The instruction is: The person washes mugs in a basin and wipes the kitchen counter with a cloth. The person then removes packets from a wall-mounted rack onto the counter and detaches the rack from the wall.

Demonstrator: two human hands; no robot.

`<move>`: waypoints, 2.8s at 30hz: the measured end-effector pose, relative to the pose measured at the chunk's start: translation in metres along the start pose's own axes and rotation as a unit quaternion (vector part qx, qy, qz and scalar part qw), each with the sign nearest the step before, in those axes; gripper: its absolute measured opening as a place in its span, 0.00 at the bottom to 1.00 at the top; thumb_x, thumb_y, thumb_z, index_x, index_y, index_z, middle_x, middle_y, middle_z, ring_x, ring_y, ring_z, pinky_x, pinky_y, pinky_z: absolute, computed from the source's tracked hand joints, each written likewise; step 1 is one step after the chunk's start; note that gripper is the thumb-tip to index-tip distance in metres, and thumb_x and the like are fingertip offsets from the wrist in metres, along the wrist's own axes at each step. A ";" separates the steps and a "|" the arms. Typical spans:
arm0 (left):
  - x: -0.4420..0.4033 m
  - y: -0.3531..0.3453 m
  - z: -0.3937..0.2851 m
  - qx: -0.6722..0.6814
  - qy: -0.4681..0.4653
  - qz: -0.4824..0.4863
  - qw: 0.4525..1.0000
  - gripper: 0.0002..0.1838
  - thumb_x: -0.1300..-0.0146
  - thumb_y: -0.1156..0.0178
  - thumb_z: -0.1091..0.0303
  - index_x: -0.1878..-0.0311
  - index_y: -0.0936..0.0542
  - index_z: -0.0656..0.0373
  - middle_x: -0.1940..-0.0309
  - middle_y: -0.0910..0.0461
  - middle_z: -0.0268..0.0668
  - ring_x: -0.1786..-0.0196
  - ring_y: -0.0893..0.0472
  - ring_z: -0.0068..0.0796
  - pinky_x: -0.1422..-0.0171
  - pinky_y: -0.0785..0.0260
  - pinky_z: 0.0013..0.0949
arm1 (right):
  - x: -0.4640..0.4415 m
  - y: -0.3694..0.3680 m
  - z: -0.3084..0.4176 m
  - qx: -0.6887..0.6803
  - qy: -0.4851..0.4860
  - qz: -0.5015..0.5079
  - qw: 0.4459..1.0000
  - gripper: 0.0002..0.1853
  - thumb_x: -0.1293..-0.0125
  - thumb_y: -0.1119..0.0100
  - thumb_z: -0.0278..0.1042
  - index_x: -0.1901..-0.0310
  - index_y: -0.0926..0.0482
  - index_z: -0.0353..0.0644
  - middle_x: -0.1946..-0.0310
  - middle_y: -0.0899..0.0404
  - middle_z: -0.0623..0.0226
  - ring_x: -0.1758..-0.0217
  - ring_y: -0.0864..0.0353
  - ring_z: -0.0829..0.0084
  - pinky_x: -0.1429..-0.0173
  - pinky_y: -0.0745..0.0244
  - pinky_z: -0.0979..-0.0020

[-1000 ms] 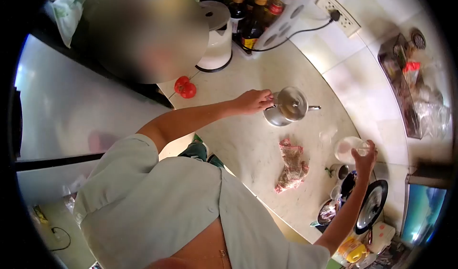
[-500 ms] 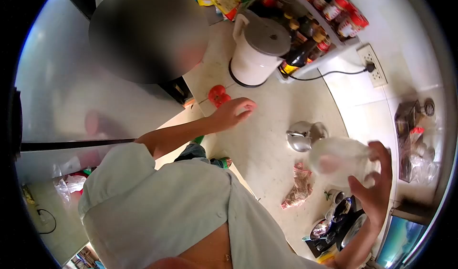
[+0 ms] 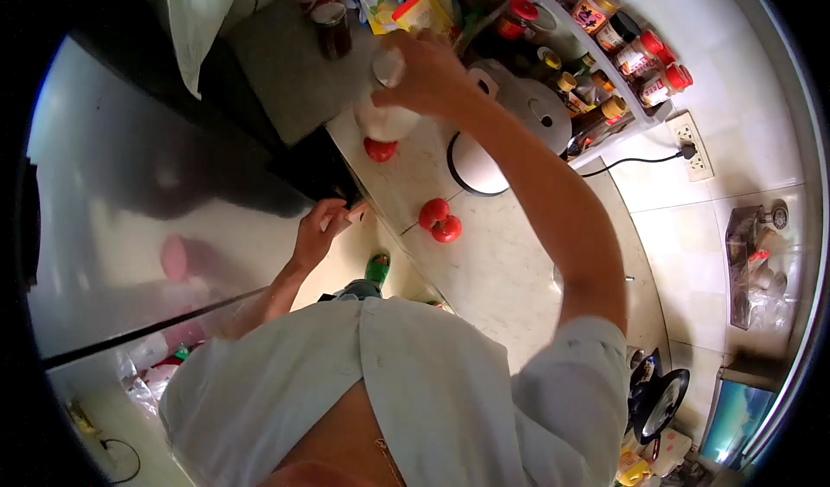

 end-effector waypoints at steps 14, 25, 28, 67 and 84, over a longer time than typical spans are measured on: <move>0.026 0.030 0.050 -0.001 0.087 0.023 0.996 0.08 0.41 0.48 0.75 0.58 0.27 0.63 0.66 0.22 0.39 0.60 0.22 0.27 0.52 0.32 0.28 | -0.180 -0.132 -0.099 0.112 -0.082 -0.053 0.989 0.37 0.69 0.31 0.55 0.56 0.27 0.41 0.57 0.29 0.51 0.48 0.34 0.52 0.41 0.44 0.60; 0.014 0.019 0.051 -0.016 0.067 0.066 0.995 0.09 0.42 0.49 0.76 0.58 0.27 0.63 0.67 0.22 0.38 0.61 0.22 0.27 0.55 0.32 0.27 | -0.177 -0.128 -0.094 0.144 -0.091 -0.201 0.964 0.45 0.63 0.32 0.57 0.43 0.39 0.45 0.44 0.40 0.52 0.39 0.45 0.52 0.42 0.40 0.55; 0.012 0.006 0.063 0.004 0.096 0.104 0.990 0.08 0.41 0.49 0.75 0.58 0.27 0.64 0.66 0.23 0.38 0.62 0.24 0.26 0.55 0.33 0.26 | -0.143 -0.130 -0.055 -0.120 -0.103 -0.144 0.977 0.25 0.53 0.41 0.44 0.55 0.30 0.38 0.54 0.33 0.49 0.50 0.32 0.56 0.48 0.35 0.56; 0.253 -0.738 -0.261 0.005 -0.321 0.516 0.795 0.47 0.59 0.31 0.56 0.39 0.47 0.62 0.43 0.38 0.48 0.42 0.35 0.40 0.39 0.42 0.36 | 0.884 0.035 -0.210 0.100 -0.624 -0.667 0.394 0.41 0.58 0.33 0.44 0.43 0.44 0.42 0.48 0.33 0.55 0.45 0.35 0.54 0.45 0.38 0.59; 0.222 -0.676 -0.268 0.217 -0.173 0.522 0.807 0.39 0.60 0.30 0.68 0.46 0.42 0.62 0.55 0.31 0.40 0.52 0.29 0.28 0.47 0.34 0.32 | 0.842 0.023 -0.171 -0.060 -0.506 -0.605 0.612 0.29 0.55 0.35 0.27 0.49 0.35 0.40 0.54 0.28 0.60 0.50 0.29 0.67 0.46 0.35 0.69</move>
Point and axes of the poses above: each hand's wrist, its own x-axis away from the middle knuckle, its own y-axis out of the back of the hand, z = x × y, the point moved 8 cm from there along -x, towards the middle knuckle
